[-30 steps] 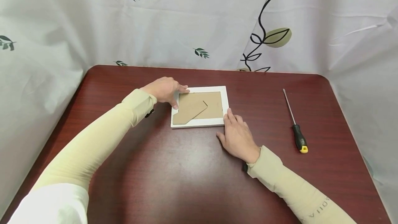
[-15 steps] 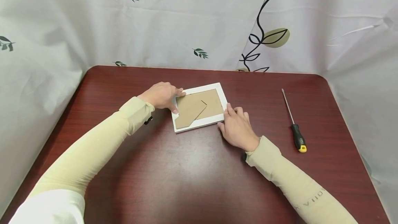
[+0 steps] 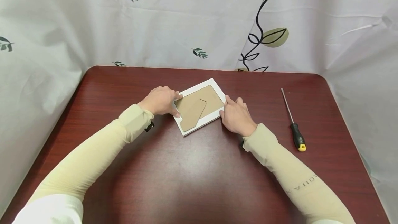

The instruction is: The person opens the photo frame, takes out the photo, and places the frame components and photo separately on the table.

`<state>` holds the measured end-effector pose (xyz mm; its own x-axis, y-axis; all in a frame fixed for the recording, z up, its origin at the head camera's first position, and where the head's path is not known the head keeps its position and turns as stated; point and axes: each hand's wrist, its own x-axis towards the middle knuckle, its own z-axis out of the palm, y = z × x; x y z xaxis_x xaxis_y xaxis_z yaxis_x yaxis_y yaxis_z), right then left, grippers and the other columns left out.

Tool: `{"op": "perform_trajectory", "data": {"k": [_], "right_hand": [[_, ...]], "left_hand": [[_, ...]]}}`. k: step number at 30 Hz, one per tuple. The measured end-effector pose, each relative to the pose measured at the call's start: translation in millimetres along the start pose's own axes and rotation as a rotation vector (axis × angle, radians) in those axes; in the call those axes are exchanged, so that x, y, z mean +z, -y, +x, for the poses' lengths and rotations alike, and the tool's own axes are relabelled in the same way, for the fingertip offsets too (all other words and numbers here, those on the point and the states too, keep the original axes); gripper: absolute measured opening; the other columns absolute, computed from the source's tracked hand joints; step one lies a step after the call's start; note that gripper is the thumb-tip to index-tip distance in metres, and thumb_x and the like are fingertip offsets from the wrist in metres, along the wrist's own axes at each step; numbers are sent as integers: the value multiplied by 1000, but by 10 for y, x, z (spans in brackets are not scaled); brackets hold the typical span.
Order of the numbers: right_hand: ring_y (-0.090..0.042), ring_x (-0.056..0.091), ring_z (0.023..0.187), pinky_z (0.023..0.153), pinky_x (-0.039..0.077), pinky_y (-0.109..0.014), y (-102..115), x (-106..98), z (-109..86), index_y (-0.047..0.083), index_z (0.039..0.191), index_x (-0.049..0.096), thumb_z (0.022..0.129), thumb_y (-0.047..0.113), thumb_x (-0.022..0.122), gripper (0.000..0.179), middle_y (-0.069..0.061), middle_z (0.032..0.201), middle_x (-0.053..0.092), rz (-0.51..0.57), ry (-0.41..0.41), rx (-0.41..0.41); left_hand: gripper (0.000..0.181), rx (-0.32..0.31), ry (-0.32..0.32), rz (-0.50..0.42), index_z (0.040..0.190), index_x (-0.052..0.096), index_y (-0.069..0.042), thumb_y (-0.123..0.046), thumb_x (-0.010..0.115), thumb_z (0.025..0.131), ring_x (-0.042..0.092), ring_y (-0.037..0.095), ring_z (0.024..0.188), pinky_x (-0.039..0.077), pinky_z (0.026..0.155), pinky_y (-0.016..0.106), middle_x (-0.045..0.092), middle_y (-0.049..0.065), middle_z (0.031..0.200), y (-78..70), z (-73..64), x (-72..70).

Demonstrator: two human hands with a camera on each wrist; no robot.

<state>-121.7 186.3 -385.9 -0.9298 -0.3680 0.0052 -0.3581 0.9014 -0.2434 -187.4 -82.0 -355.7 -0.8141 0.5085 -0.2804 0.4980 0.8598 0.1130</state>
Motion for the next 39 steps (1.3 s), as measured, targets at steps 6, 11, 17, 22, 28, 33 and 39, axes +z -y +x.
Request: {"op": "perform_trajectory", "data": {"k": [6, 11, 17, 22, 28, 33, 39], "right_hand": [[-51, 55, 106, 75, 44, -52, -16, -28, 102, 2, 69, 59, 98, 12, 52, 31, -33, 139, 52, -22, 3, -7], [-46, 56, 120, 82, 42, -51, -37, -20, 185, 1, 70, 60, 98, 10, 51, 31, -34, 137, 53, -35, -5, -38], [-39, 53, 131, 86, 40, -48, -81, -9, 279, -2, 70, 60, 97, 8, 52, 30, -34, 137, 53, -55, -9, -61], [-39, 53, 131, 88, 39, -49, -96, 4, 350, -1, 67, 58, 97, 6, 50, 31, -35, 134, 55, -56, -34, -78], [-37, 52, 133, 89, 39, -49, -143, 11, 448, -1, 70, 60, 97, 4, 50, 29, -33, 132, 57, -51, -33, -90], [-37, 49, 135, 94, 38, -48, -175, -8, 518, -1, 74, 62, 98, 3, 49, 27, -32, 129, 60, -10, -7, -98], [-39, 46, 137, 98, 38, -49, -174, -14, 565, -4, 83, 65, 99, 4, 50, 23, -31, 127, 62, -6, 5, -101]], "left_hand": [[43, -26, -43, -10, 90, 74, -16, -49, 90, 68, 64, 28, 79, 53, 73, 46, 65, 0, 73, -47, -46, 41], [43, -65, -44, 7, 76, 66, -16, -52, 89, 69, 61, 25, 74, 52, 69, 43, 61, -2, 69, -102, -72, 71], [46, -91, -39, 32, 71, 64, -15, -55, 87, 70, 61, 26, 74, 54, 71, 44, 61, 0, 69, -184, -109, 104], [47, -99, -49, 33, 69, 61, -16, -56, 86, 71, 64, 29, 79, 54, 74, 46, 59, 1, 69, -256, -155, 134], [46, -104, -77, 55, 69, 66, -15, -58, 84, 72, 68, 31, 80, 57, 69, 46, 69, 5, 77, -363, -197, 171], [45, -124, -116, 74, 69, 70, -17, -60, 82, 73, 71, 30, 76, 58, 63, 46, 73, 6, 80, -467, -238, 237], [45, -138, -167, 82, 69, 71, -16, -60, 80, 73, 71, 31, 73, 58, 58, 45, 71, 5, 75, -578, -279, 315]]}}
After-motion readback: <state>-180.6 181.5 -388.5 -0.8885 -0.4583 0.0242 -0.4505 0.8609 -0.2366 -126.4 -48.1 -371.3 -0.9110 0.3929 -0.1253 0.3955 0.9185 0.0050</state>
